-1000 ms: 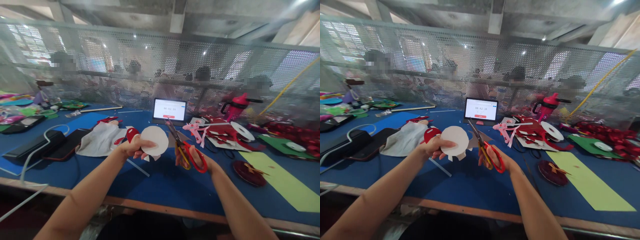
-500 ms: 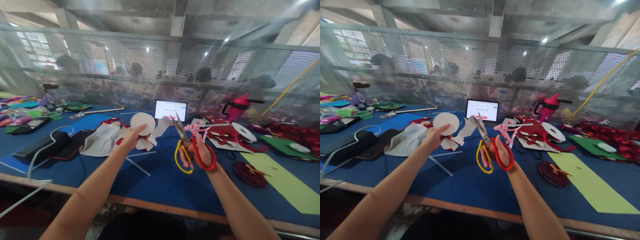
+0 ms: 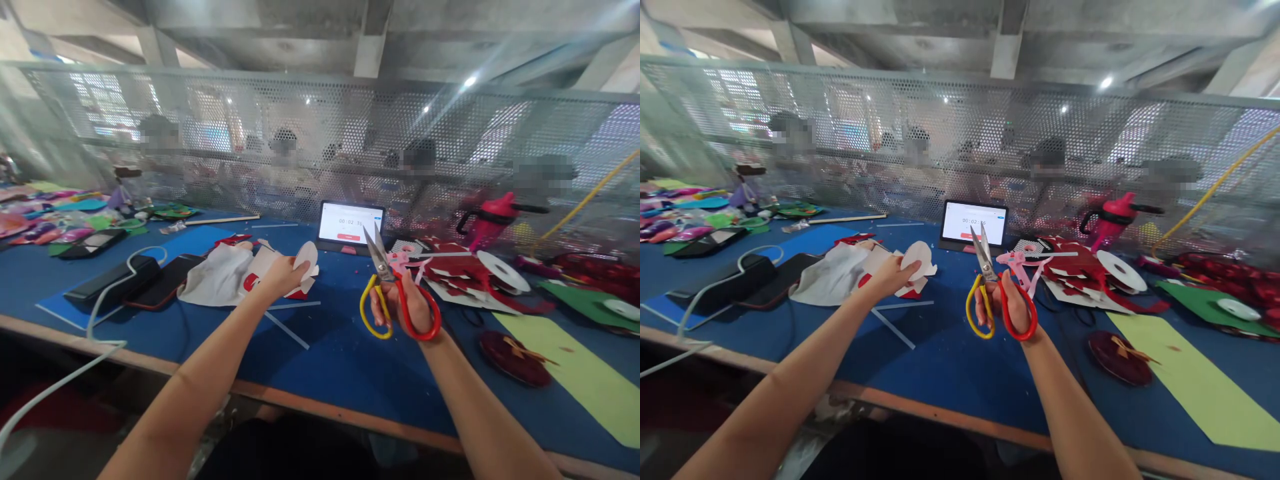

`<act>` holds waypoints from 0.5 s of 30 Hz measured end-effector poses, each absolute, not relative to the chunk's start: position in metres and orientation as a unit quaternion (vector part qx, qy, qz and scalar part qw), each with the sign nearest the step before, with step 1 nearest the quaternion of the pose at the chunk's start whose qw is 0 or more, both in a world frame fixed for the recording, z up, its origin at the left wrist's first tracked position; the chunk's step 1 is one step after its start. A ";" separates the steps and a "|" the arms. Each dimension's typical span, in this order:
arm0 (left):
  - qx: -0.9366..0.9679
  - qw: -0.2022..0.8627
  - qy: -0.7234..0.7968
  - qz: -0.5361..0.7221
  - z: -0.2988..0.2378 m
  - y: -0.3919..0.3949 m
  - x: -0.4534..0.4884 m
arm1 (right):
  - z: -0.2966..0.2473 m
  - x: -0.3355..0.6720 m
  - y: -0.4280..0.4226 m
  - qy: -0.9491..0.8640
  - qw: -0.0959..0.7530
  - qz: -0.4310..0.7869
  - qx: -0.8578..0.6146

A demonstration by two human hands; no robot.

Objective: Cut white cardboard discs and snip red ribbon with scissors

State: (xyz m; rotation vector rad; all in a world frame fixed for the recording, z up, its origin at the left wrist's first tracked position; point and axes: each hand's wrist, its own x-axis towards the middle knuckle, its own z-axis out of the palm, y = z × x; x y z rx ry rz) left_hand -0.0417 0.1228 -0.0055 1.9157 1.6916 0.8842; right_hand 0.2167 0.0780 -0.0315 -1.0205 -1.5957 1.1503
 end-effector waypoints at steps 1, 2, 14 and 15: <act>0.687 0.218 0.612 0.326 -0.006 0.123 -0.042 | -0.033 0.217 0.077 -0.643 0.447 0.466 -0.412; 0.683 0.220 0.613 0.331 -0.005 0.123 -0.041 | -0.033 0.218 0.076 -0.642 0.448 0.468 -0.411; 0.435 0.251 0.314 0.806 0.034 0.102 -0.047 | -0.026 0.215 0.072 -0.602 0.423 0.555 -0.387; 0.412 0.263 0.303 0.818 0.039 0.098 -0.047 | -0.027 0.213 0.072 -0.602 0.430 0.548 -0.392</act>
